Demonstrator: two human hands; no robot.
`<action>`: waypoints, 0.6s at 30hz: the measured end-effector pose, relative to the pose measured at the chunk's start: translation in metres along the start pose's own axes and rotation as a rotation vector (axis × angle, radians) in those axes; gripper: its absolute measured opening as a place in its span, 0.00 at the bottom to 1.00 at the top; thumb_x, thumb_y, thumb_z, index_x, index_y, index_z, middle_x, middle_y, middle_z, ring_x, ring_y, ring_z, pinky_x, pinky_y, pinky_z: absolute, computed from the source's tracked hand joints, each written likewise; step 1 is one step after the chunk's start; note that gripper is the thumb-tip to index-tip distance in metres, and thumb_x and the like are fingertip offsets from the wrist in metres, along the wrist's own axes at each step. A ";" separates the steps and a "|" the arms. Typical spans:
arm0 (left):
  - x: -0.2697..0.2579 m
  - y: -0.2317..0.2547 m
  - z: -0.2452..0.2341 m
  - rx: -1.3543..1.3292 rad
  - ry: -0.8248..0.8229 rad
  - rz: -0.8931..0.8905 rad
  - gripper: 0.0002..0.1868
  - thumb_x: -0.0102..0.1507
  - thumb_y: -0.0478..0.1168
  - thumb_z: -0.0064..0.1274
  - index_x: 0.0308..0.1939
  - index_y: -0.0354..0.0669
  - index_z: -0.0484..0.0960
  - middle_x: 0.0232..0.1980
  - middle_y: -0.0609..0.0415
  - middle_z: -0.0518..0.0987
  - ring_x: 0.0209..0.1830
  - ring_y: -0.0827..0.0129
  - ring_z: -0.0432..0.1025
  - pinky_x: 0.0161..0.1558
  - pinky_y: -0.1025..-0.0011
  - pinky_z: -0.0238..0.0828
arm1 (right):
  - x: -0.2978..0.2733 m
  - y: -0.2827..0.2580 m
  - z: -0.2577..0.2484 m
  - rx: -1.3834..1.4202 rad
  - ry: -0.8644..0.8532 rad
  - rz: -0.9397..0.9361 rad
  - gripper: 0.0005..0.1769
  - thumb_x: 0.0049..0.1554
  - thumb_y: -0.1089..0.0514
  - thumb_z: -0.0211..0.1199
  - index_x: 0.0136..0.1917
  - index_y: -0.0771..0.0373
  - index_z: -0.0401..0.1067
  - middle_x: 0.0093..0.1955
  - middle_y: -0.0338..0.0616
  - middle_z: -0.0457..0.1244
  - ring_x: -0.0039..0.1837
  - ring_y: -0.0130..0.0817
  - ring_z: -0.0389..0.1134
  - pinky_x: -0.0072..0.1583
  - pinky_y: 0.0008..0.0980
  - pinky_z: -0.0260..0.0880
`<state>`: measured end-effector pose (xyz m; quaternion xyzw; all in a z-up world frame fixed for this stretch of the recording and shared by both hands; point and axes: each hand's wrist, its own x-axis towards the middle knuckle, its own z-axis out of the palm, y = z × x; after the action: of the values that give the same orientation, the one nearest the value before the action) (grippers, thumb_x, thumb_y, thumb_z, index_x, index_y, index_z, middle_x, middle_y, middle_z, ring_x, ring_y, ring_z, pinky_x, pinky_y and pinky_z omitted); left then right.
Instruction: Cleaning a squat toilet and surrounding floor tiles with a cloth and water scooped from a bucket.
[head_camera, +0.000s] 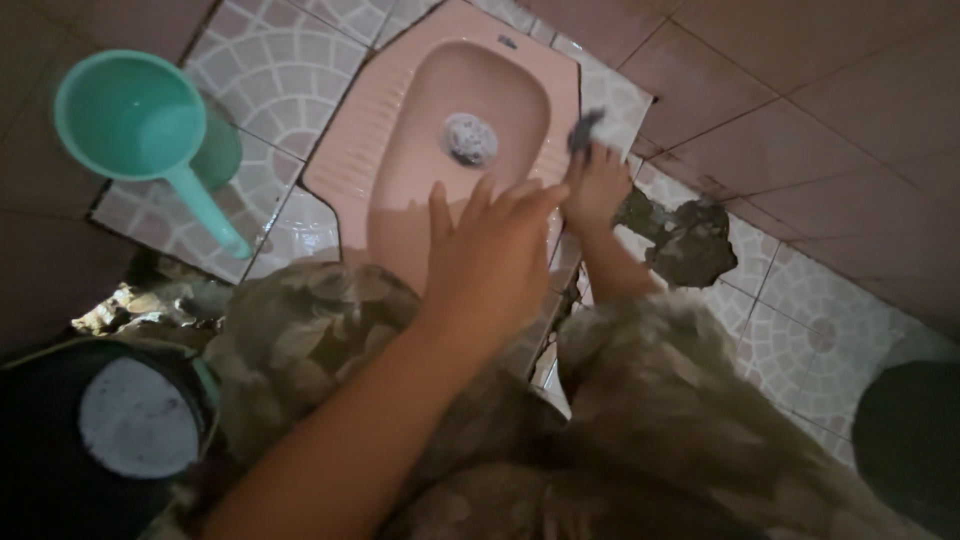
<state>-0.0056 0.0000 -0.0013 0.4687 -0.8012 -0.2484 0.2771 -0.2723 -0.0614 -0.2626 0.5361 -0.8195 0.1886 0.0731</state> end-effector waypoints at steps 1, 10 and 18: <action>0.001 -0.002 -0.003 -0.002 0.017 -0.004 0.22 0.65 0.38 0.47 0.64 0.52 0.76 0.64 0.53 0.78 0.69 0.48 0.66 0.70 0.30 0.43 | -0.011 0.000 -0.002 0.013 -0.026 -0.023 0.19 0.64 0.48 0.58 0.65 0.56 0.69 0.62 0.50 0.61 0.63 0.56 0.61 0.60 0.58 0.58; 0.000 0.002 0.000 0.040 0.026 -0.015 0.23 0.66 0.37 0.47 0.66 0.52 0.75 0.63 0.53 0.79 0.70 0.50 0.66 0.71 0.30 0.42 | -0.008 -0.005 0.007 -0.020 0.071 -0.032 0.19 0.66 0.48 0.55 0.64 0.60 0.68 0.64 0.54 0.60 0.64 0.57 0.60 0.59 0.60 0.54; 0.000 -0.014 -0.011 0.026 0.013 -0.033 0.25 0.62 0.37 0.48 0.64 0.52 0.76 0.65 0.52 0.77 0.69 0.51 0.65 0.70 0.29 0.40 | -0.094 -0.008 -0.023 0.100 -0.049 -0.019 0.19 0.64 0.50 0.54 0.66 0.58 0.69 0.63 0.53 0.61 0.64 0.56 0.60 0.63 0.57 0.55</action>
<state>0.0102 -0.0074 -0.0029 0.4870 -0.7946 -0.2398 0.2720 -0.2277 0.0249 -0.2703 0.5512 -0.8056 0.2155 0.0279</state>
